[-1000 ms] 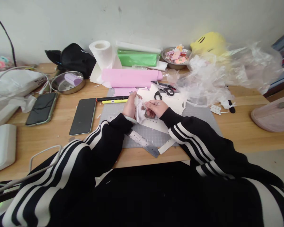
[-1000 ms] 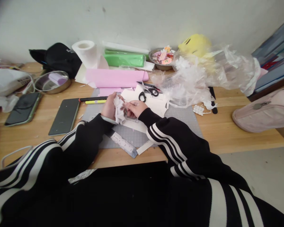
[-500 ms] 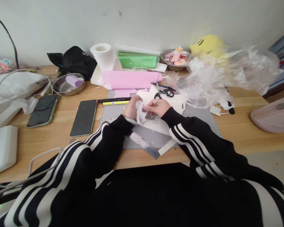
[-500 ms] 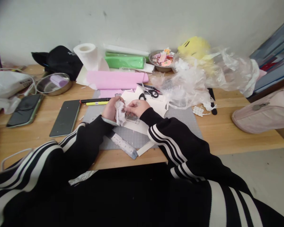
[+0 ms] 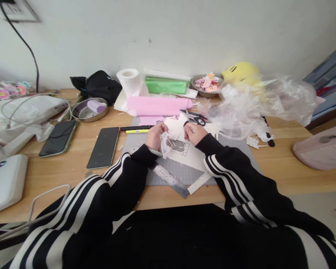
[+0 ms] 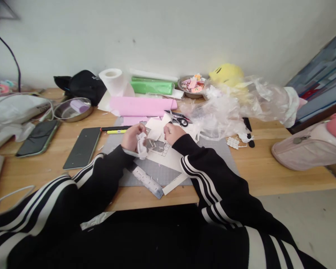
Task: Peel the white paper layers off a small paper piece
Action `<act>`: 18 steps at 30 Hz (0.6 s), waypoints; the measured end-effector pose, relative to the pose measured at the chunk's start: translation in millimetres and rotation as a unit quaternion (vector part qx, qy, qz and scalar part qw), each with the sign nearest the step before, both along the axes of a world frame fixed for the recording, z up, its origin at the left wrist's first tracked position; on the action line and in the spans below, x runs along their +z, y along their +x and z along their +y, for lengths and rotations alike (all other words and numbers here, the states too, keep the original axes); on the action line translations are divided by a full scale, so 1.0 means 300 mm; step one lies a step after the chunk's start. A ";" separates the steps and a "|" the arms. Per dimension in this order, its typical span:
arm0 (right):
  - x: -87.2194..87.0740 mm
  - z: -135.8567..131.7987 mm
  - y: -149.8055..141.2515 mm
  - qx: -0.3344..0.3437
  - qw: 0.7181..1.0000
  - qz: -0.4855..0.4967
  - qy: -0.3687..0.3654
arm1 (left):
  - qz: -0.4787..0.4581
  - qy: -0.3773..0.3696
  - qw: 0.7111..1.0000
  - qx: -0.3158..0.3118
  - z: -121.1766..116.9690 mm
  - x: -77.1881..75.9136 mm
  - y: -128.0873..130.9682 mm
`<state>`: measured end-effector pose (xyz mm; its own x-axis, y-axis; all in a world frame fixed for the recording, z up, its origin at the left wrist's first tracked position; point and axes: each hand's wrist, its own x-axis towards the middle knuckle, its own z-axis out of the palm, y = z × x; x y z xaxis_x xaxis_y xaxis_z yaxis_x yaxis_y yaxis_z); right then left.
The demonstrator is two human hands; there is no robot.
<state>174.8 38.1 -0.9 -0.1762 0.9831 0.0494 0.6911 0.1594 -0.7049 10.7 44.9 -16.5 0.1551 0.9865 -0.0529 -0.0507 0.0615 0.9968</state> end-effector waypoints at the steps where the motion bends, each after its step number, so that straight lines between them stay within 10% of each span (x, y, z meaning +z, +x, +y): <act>1: 0.002 -0.003 -0.002 -0.001 1.000 -0.002 -0.002 | 0.018 0.021 1.000 0.009 0.001 0.003 -0.003; 8: 0.004 -0.009 -0.005 -0.014 1.000 -0.011 -0.008 | 0.187 0.134 0.973 0.010 -0.010 0.037 -0.029; 13: -0.015 0.003 -0.004 0.000 1.000 0.001 -0.006 | 0.463 0.185 0.863 -0.080 -0.022 0.053 -0.039; 18: -0.029 0.016 -0.003 0.012 0.999 0.032 0.006 | 0.485 0.192 0.845 -0.115 -0.014 0.041 -0.038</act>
<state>174.0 42.8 -9.8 -0.1961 0.9778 0.0741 0.6401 0.1849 -0.7457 -0.6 40.7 -4.3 0.4121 0.9097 0.0516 0.7718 -0.3786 0.5108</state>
